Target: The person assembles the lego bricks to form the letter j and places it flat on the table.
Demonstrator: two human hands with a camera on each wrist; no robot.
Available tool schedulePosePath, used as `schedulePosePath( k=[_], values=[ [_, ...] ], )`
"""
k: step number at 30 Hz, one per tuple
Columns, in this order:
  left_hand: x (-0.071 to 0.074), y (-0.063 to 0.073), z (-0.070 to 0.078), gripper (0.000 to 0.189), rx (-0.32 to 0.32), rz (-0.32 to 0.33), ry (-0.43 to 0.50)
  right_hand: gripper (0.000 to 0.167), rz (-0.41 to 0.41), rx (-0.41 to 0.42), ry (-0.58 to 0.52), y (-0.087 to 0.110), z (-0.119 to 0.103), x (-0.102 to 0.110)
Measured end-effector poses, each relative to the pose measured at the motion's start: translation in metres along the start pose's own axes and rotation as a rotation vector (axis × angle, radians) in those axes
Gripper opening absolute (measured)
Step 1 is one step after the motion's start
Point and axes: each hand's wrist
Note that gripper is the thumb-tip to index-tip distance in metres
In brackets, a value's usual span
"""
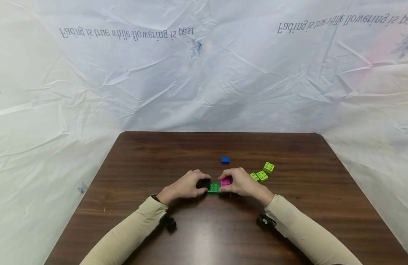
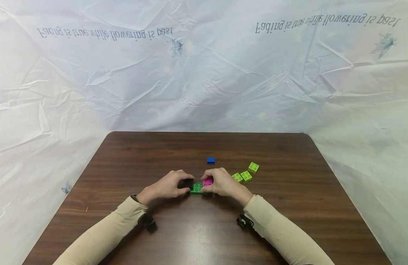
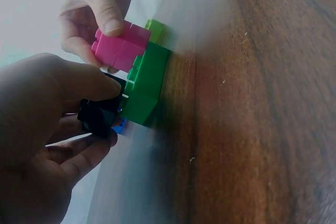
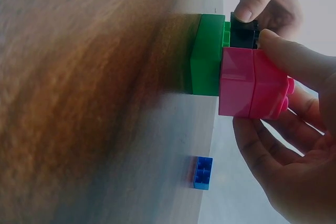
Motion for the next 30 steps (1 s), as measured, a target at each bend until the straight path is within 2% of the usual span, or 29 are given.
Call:
schedulePosePath(
  k=[7,18,30],
  values=[
    [-0.0009,-0.0009,0.0001,0.041,-0.011,0.009,0.001,0.033,-0.002,-0.009,0.004,-0.0006,0.0005,0.0005],
    [-0.0013,-0.0003,0.0017,0.042,-0.002,-0.022,0.015,0.033,-0.006,-0.003,0.011,-0.0005,0.0010,0.0005],
    [-0.0009,0.0009,0.0035,0.042,-0.003,-0.024,0.004,0.033,-0.002,0.011,0.008,-0.0004,-0.0002,0.0008]
  ],
)
Point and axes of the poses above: each hand's wrist, its own y-axis away from the middle knuckle, its own x-axis out of the back of the hand, z = x × y, and after that the axes turned 6 degrees about z, right-handed
